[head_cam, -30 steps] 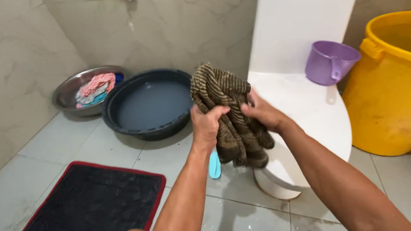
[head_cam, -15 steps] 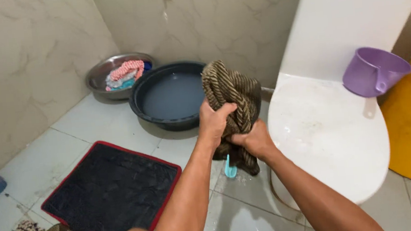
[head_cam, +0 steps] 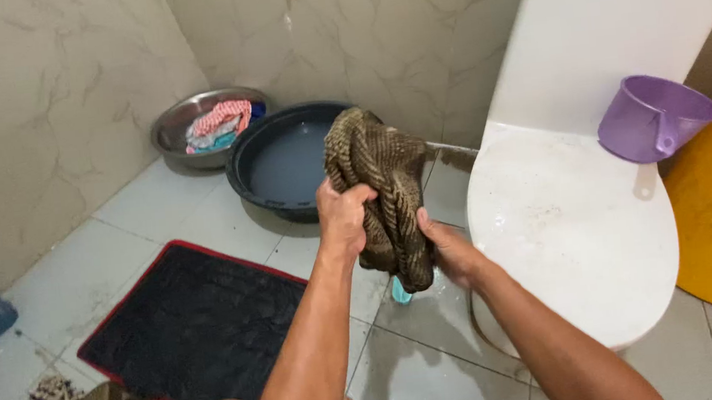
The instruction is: The person pours water from a purple scoop onto a patterned doormat placed on a toilet seat, then rubs and scrubs the mat with their hands. They fold and unfold the mat, continue rinsing it with water, and finally place it back on the toilet seat.
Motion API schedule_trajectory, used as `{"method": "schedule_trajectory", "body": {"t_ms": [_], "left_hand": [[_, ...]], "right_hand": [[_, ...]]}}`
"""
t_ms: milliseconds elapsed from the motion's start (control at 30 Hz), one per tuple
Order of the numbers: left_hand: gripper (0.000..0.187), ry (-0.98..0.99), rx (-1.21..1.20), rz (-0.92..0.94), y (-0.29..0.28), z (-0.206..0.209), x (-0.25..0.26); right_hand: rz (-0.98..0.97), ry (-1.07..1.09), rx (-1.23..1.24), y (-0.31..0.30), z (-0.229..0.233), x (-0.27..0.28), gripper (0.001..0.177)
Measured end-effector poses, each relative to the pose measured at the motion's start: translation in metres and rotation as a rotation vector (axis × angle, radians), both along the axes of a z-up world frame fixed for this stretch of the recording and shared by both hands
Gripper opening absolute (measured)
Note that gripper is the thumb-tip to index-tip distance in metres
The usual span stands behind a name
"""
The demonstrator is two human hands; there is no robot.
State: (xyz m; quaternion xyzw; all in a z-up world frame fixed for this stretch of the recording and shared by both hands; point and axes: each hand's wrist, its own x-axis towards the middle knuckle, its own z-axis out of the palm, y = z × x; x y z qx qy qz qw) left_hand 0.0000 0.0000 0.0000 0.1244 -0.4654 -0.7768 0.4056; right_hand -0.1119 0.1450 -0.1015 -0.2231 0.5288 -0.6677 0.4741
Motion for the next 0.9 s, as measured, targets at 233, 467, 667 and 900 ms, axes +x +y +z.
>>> {"method": "schedule_trajectory", "body": {"t_ms": [233, 467, 667, 900], "left_hand": [[0.044, -0.044, -0.159, 0.073, 0.0, -0.008, 0.017], [0.06, -0.39, -0.165, -0.079, -0.007, -0.032, 0.037], [0.06, -0.431, -0.311, -0.411, 0.007, -0.035, 0.054], [0.079, -0.533, -0.197, -0.016, 0.028, -0.014, 0.019]], "right_hand": [[-0.329, 0.301, 0.256, -0.013, 0.012, -0.015, 0.039], [-0.393, 0.461, -0.104, -0.02, 0.073, -0.032, 0.018], [-0.296, 0.367, -0.27, -0.023, 0.093, -0.049, 0.017], [-0.224, 0.237, -0.448, -0.019, 0.111, -0.046, 0.015]]}}
